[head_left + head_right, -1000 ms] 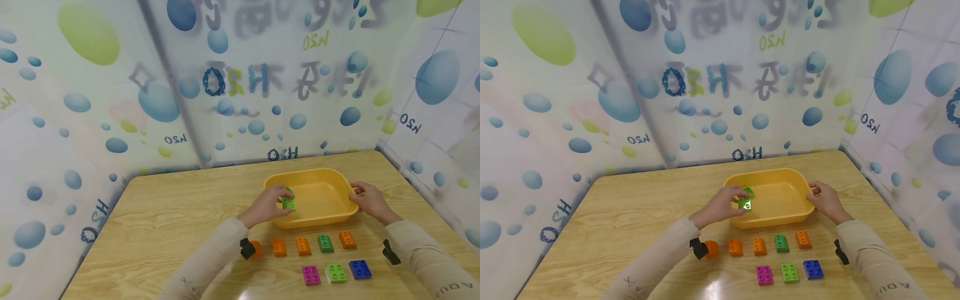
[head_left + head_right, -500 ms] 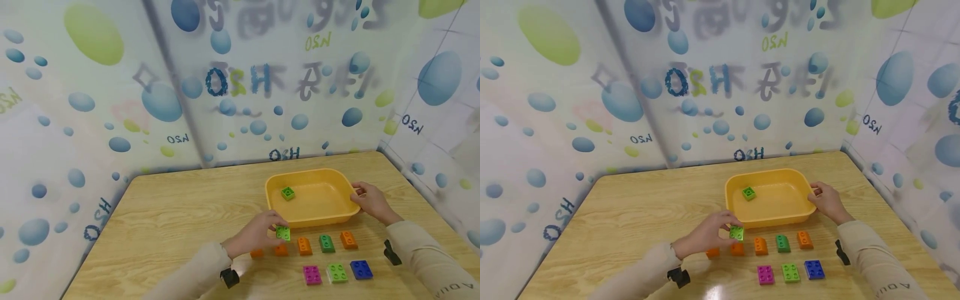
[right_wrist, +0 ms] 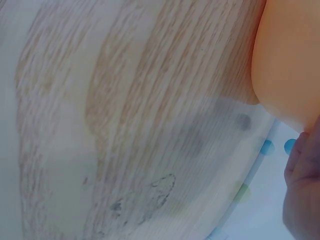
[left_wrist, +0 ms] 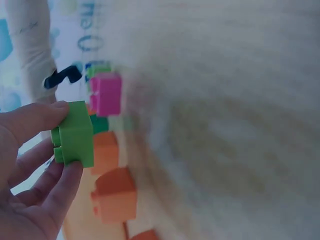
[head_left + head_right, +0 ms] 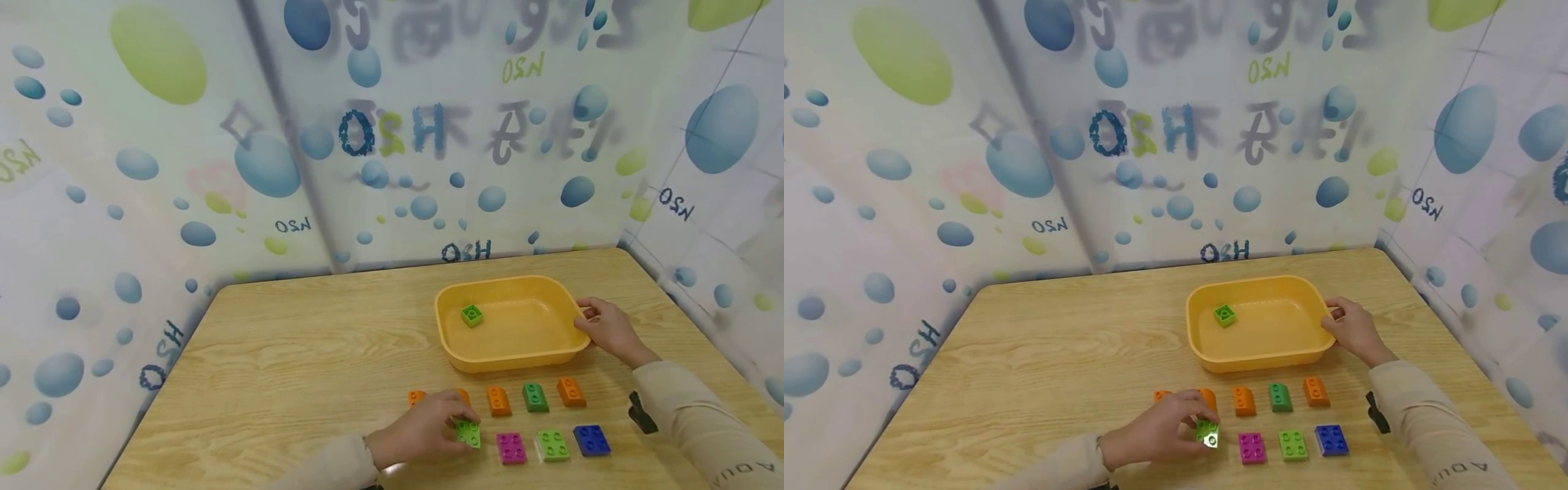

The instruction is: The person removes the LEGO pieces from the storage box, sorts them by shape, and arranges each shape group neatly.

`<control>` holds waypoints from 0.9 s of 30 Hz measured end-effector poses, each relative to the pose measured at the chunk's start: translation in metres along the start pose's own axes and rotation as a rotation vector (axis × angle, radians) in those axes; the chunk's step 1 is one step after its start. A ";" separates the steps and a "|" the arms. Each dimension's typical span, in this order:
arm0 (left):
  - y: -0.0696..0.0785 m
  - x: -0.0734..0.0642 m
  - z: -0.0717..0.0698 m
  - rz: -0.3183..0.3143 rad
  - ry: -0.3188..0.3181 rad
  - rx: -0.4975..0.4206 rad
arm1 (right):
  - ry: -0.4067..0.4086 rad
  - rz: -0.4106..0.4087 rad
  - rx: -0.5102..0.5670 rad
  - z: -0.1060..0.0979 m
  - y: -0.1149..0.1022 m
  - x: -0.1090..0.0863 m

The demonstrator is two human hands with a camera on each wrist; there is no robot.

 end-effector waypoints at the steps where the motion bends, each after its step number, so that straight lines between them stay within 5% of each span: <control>1: 0.000 0.000 0.003 -0.005 -0.012 0.010 | 0.001 0.001 0.003 0.000 0.000 0.000; 14: -0.012 -0.003 0.032 -0.079 -0.107 0.026 | 0.004 0.001 -0.003 -0.001 0.001 0.001; 27: -0.015 -0.004 0.032 -0.117 -0.113 0.053 | 0.022 -0.017 0.004 -0.003 0.000 0.001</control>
Point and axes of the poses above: each hand's wrist, its own x-axis towards the middle knuckle, its own z-axis out of the palm, y = z × x, the point moved 10 cm from there along x, towards the middle knuckle, and after that the axes turned 5 degrees about y, right-handed, at the moved point
